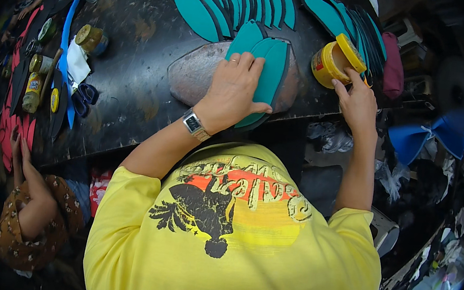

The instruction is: The person repeatedly picks teal foam pieces from a table, applies a beige paste from a yellow tub to the edges using a small stick, and places the pieces back on the table. The person handles the foam pieces one at a time and repeats the process throughout the clip.

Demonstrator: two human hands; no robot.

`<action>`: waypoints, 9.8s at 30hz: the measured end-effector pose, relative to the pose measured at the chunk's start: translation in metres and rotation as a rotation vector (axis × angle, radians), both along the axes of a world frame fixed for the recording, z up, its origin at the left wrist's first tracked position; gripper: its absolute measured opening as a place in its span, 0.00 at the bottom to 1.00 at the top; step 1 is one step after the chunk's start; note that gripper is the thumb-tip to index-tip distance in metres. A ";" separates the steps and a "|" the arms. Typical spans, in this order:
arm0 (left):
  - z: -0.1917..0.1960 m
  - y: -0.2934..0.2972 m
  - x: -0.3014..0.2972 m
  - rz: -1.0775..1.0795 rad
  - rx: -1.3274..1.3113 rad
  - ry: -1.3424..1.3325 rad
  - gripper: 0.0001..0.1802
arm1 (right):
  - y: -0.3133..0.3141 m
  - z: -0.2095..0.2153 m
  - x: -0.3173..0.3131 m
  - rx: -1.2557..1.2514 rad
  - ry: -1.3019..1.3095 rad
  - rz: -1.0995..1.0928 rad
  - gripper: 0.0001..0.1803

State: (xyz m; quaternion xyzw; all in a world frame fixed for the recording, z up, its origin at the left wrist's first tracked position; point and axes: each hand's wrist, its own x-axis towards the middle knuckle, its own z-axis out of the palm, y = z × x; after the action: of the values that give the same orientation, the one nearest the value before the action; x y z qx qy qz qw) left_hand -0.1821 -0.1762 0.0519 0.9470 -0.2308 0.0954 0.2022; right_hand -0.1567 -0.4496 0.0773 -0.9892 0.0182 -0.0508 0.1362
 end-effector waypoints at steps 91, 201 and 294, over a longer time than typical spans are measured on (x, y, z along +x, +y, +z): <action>-0.016 -0.007 0.006 -0.124 -1.759 0.822 0.20 | 0.075 -0.050 -0.043 0.381 -0.300 0.846 0.44; -0.021 0.003 0.011 -0.231 -1.690 1.074 0.13 | 0.055 -0.032 -0.052 0.354 -0.338 1.012 0.29; -0.004 0.019 0.007 0.130 -0.323 0.232 0.31 | 0.032 0.025 -0.070 0.551 -0.209 0.284 0.31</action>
State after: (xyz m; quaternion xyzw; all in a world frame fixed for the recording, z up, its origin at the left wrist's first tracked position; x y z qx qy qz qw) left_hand -0.1756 -0.1570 0.0476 0.9198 -0.1261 0.0341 0.3700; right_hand -0.2269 -0.4171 0.1021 -0.8972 -0.1211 -0.1256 0.4058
